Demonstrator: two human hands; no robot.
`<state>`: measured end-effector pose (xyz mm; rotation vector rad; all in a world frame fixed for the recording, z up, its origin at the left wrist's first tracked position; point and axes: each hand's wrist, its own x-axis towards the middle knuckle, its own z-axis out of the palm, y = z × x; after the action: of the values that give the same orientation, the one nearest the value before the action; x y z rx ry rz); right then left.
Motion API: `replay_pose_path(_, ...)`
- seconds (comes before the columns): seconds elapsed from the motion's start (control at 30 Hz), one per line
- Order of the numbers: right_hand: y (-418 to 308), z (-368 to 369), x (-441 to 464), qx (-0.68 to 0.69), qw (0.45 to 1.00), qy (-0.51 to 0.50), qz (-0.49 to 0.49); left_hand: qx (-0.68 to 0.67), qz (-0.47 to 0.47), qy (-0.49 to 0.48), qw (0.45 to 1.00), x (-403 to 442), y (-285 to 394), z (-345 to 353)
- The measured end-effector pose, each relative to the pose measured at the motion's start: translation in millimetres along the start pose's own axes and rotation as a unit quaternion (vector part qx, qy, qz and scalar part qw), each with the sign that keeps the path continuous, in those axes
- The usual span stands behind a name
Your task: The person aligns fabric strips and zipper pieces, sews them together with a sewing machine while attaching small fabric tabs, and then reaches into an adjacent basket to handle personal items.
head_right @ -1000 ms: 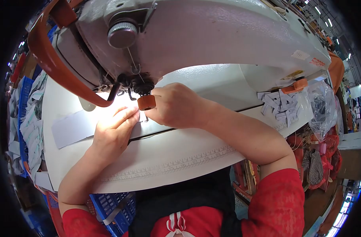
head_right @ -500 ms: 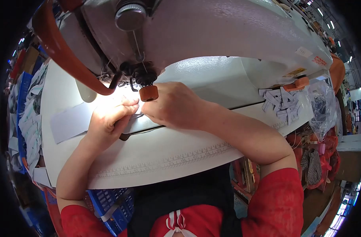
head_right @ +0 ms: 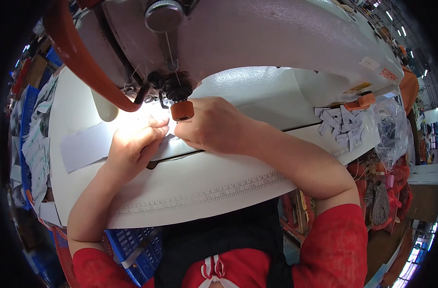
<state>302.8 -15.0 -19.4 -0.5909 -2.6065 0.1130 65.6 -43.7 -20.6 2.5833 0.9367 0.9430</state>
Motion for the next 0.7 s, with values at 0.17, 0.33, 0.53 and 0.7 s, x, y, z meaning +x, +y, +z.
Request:
replay_pose_path(0.17,1.6,-1.1,-1.5,-0.03,0.999,0.02,-0.032,0.035,0.04,-0.001,0.999,0.1,0.0,0.1)
replay_pose_path(0.33,4.3,-3.1,-2.2,-0.035,0.999,0.012,-0.028,0.063,0.049,-0.01,0.997,0.8,3.0,-1.6)
replay_pose_path(0.53,6.7,3.1,-1.4,-0.03,0.997,0.066,-0.019,0.109,0.068,-0.009,0.992,-3.0,6.2,-1.4)
replay_pose_path(0.7,4.9,1.3,-1.4,-0.032,0.997,0.065,-0.021,0.117,0.071,0.008,0.991,-3.8,4.2,2.3)
